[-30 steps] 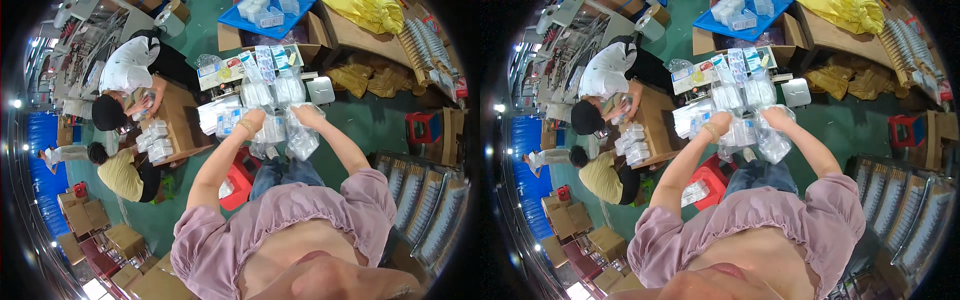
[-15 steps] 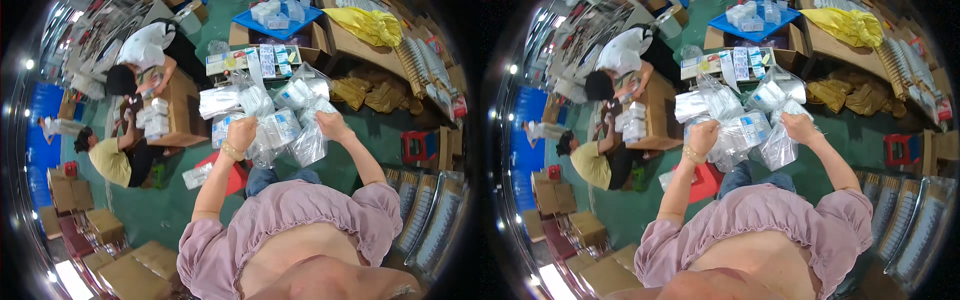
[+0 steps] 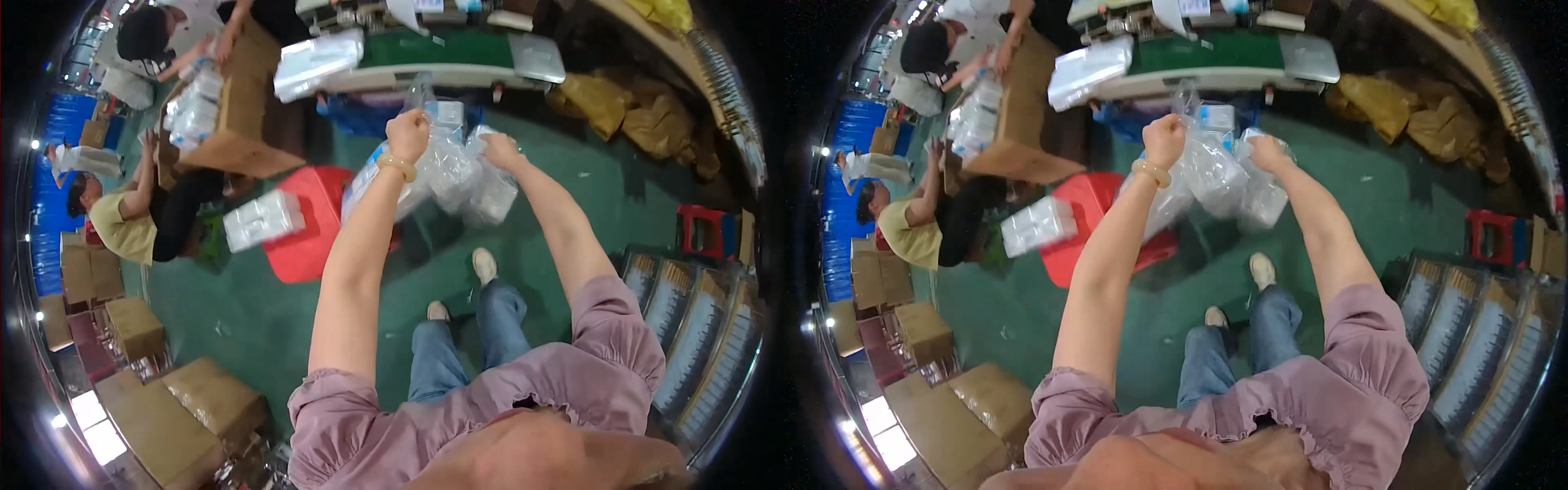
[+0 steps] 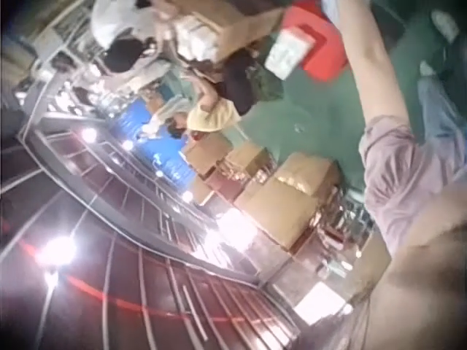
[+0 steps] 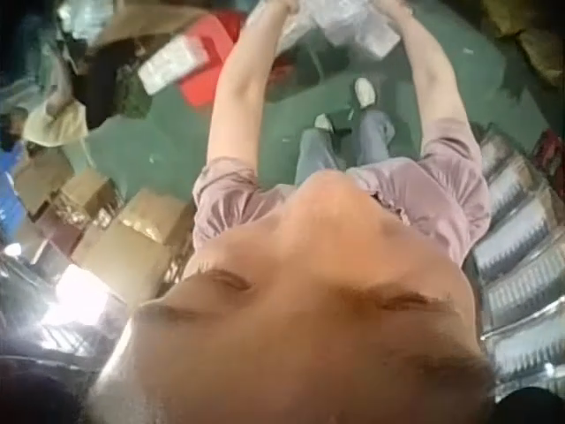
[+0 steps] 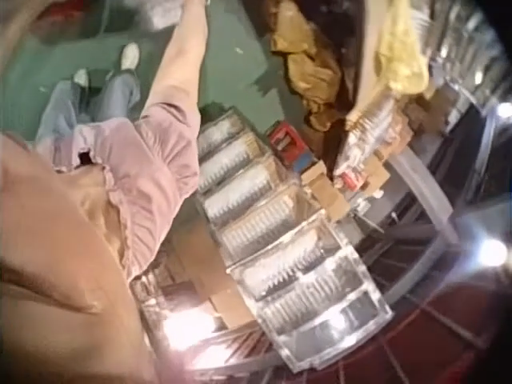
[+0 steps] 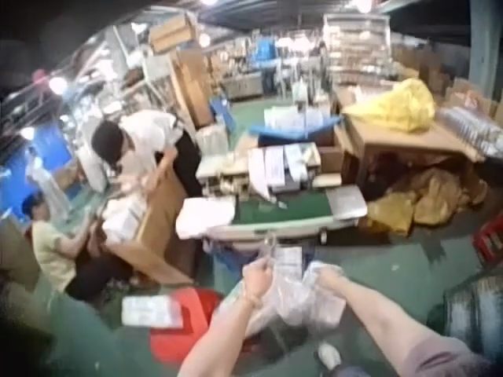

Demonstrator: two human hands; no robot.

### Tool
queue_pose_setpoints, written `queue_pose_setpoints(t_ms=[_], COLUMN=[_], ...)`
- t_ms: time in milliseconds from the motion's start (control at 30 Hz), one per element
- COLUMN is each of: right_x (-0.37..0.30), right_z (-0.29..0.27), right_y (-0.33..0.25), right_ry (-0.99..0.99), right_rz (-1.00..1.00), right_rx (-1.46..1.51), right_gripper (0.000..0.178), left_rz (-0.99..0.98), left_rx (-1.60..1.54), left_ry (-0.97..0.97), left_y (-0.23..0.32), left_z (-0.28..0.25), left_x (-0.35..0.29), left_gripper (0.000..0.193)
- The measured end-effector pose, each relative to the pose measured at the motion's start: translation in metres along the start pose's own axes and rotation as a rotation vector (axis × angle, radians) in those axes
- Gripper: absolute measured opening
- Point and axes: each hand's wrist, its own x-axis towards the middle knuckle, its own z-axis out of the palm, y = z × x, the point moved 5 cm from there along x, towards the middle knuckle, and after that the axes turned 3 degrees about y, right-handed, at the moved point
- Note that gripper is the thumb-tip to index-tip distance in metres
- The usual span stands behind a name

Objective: Packing groups of small boxes into large plastic bags for distribution.

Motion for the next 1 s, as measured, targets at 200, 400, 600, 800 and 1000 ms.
queue_pose_setpoints(t_ms=[200, 400, 600, 800, 1000], right_x=[0.000, -0.057, -0.128, -0.172, -0.174], right_z=[0.044, 0.023, 0.003, -0.013, 0.020], right_y=[0.025, 0.048, -0.010, -0.063, -0.058], right_ry=[0.184, 0.157, -0.112, -0.405, -0.415], right_rz=[0.025, 0.018, -0.179, -0.301, -0.589], right_rx=[0.072, 0.043, -0.029, 0.038, 0.200], right_gripper=[0.041, 0.038, 0.063, 0.085, 0.018], left_rz=[-0.125, -0.237, -0.094, 0.329, 0.288], left_rx=[0.149, 0.005, -0.024, 0.025, -0.116], left_ry=[0.043, 0.017, -0.197, -0.686, -0.715], left_y=[-0.098, -0.076, -0.024, 0.030, 0.050], left_z=[0.020, 0.011, 0.014, 0.042, 0.059], left_x=[-0.097, -0.156, -0.190, -0.214, -0.252], left_gripper=[0.012, 0.011, 0.004, 0.004, 0.009])
